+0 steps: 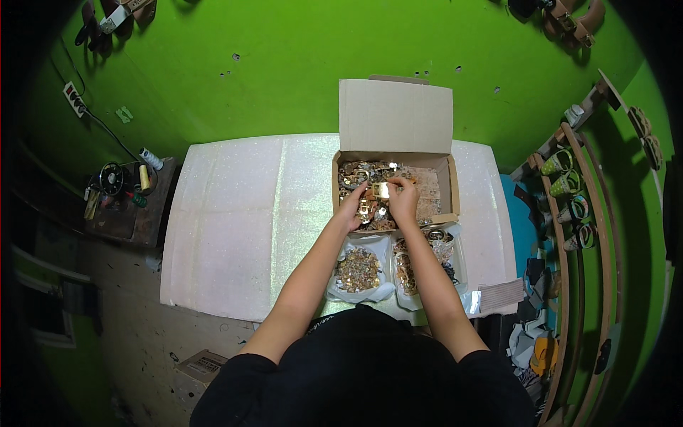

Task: Sorting various metal shoe ornaments and buckles from a cardboard box into smaller plastic bins on a worktable.

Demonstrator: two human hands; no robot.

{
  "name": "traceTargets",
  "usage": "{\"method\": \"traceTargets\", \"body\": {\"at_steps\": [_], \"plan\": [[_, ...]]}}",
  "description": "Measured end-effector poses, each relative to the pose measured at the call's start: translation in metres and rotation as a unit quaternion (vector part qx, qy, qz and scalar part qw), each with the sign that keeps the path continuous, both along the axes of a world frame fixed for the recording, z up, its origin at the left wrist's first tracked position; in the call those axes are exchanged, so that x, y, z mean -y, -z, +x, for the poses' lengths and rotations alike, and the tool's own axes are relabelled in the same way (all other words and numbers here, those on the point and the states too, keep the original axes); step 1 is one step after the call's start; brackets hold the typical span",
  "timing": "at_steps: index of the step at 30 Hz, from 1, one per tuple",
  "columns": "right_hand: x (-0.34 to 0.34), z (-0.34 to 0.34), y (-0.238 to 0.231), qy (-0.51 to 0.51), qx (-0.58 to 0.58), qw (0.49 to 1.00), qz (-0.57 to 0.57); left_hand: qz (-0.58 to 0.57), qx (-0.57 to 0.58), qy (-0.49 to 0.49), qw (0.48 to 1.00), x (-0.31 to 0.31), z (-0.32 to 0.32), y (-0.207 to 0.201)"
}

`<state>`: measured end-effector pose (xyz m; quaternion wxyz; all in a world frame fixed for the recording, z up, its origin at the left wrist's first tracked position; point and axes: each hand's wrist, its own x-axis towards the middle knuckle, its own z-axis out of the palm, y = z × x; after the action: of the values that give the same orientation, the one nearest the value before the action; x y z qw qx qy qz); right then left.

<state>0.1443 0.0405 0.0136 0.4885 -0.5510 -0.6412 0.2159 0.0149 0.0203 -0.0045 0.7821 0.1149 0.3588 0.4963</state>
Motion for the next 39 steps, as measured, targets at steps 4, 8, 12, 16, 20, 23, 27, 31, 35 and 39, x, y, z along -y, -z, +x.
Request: {"method": "traceTargets", "body": {"at_steps": [4,8,12,16,20,23,27,31,35,39], "plan": [[-0.003,0.003,0.007,0.003,-0.054,0.998,-0.043,0.000,-0.037,0.004,0.999,0.000,0.003,-0.001],[0.001,0.004,0.002,-0.004,-0.092,0.994,-0.054,0.005,-0.068,-0.012,0.998,0.000,0.007,0.000],[0.010,0.000,-0.014,-0.019,-0.124,0.990,-0.059,0.020,-0.077,-0.001,0.997,0.000,0.004,0.004],[0.024,0.002,-0.030,-0.030,0.197,0.978,0.065,0.020,-0.091,-0.013,0.996,0.000,0.004,0.002],[0.034,0.002,-0.029,-0.020,0.341,0.940,-0.004,0.021,-0.093,-0.008,0.995,-0.001,0.005,-0.001],[0.040,-0.001,-0.030,-0.039,0.386,0.922,-0.003,0.027,-0.081,-0.005,0.996,-0.002,0.004,0.002],[0.045,-0.004,-0.033,-0.064,0.388,0.919,-0.003,0.019,-0.068,-0.026,0.997,-0.003,0.004,0.004],[0.045,-0.004,-0.034,-0.016,0.381,0.924,-0.018,0.017,-0.096,-0.019,0.995,-0.003,0.004,0.005],[0.045,-0.002,-0.026,-0.043,0.421,0.906,-0.016,0.018,-0.091,-0.021,0.995,-0.005,0.003,0.009],[0.044,-0.003,-0.030,-0.059,0.410,0.910,-0.026,0.017,-0.075,-0.021,0.997,-0.005,0.002,0.011]]}}
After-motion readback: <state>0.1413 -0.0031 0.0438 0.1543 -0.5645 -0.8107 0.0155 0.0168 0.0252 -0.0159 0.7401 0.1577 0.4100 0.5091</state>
